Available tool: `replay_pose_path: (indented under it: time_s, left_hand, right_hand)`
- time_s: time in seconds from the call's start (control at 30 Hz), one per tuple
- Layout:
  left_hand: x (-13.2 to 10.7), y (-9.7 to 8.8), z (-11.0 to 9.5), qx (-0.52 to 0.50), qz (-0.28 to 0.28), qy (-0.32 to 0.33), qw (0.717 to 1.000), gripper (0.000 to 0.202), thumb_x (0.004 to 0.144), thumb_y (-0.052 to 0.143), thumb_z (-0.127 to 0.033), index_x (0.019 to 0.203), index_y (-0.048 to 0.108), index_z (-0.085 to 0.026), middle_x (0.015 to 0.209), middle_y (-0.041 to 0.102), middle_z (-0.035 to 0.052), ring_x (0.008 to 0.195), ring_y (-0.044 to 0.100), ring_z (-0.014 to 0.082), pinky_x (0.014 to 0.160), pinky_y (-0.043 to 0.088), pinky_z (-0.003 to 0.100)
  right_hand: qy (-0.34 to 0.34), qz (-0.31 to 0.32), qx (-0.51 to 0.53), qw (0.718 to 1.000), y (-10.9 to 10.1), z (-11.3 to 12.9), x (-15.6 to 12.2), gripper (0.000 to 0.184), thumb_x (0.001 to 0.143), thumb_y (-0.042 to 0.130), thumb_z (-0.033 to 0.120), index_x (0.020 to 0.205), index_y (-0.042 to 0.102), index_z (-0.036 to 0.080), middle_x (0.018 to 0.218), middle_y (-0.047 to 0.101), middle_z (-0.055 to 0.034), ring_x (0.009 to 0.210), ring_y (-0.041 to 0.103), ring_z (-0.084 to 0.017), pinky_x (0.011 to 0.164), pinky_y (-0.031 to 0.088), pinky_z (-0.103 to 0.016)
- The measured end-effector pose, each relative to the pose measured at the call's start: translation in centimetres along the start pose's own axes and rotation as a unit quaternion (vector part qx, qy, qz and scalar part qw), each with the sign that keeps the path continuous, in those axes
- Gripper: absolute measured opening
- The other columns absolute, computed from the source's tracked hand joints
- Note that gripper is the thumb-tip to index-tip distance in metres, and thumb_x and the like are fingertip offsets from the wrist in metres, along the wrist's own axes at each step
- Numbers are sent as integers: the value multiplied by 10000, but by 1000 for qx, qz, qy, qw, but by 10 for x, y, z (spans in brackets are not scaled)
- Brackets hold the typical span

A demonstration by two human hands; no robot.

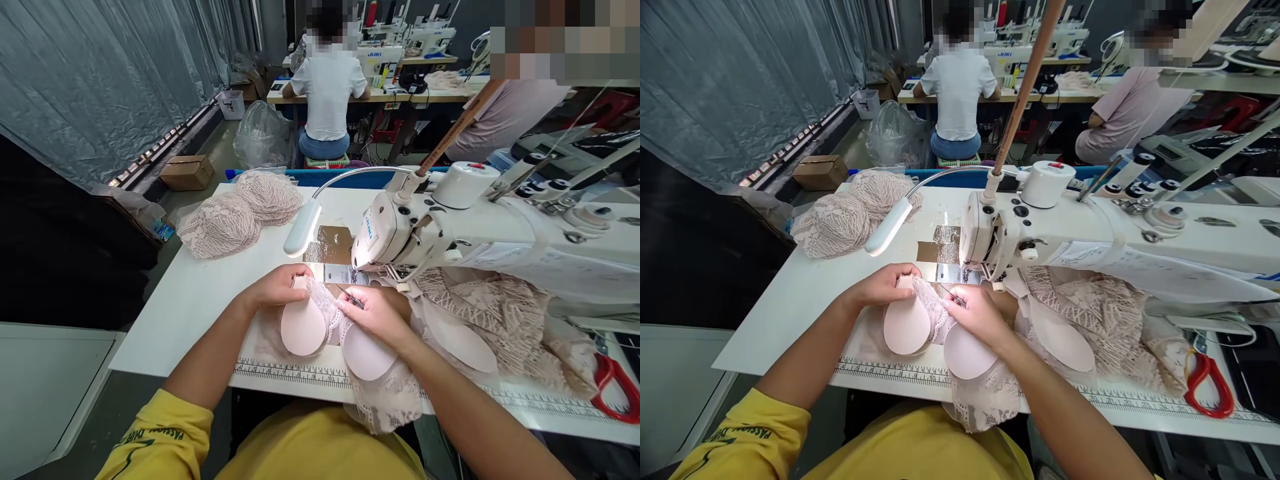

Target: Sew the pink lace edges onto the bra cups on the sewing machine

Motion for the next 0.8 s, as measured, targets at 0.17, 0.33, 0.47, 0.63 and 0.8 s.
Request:
replay_pose_path:
  time_s: [0.17,0.33,0.47,0.63,0.8]
  left_hand:
    - [6,10,-22,162,-52,116,979,521,662,742,-367,1142,607,-215,1175,597,79,1042,535,246,872,429,318]
    - [18,44,-12,97,82,94,987,270,793,628,-400,871,676,-146,732,612,14,652,518,128,582,377,225]
    - [18,50,-3,-18,109,51,993,300,802,631,-417,791,654,-118,674,587,6,618,496,103,568,364,210]
    - [17,49,1,-88,108,28,990,283,781,674,-386,837,684,-109,735,650,45,667,552,124,615,419,221]
    - [19,46,6,-118,84,2,989,295,768,689,-388,846,717,-105,729,663,54,667,564,132,623,435,228]
  right_hand:
    - [-20,17,52,998,7,-10,-3,242,897,522,360,723,550,194,672,539,21,642,483,-135,589,375,-259]
    - [-30,23,55,998,6,-9,-3,296,926,473,384,701,516,196,676,508,16,657,471,-137,615,379,-259]
    - [-24,0,51,998,-2,-14,-4,254,921,475,407,811,576,202,763,589,-8,724,539,-161,679,426,-282]
    - [12,14,105,994,-13,-26,-10,376,927,439,478,1130,594,203,827,653,-47,763,617,-190,695,490,-326]
    - [4,43,108,993,-15,-17,-10,313,863,557,428,1068,668,219,1063,686,-82,980,632,-236,849,506,-376]
Point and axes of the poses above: each hand's wrist, its own x-axis towards the middle knuckle, its own y-axis out of the palm, z = x × y, the point moved 7 cm from there along x, towards the middle knuckle
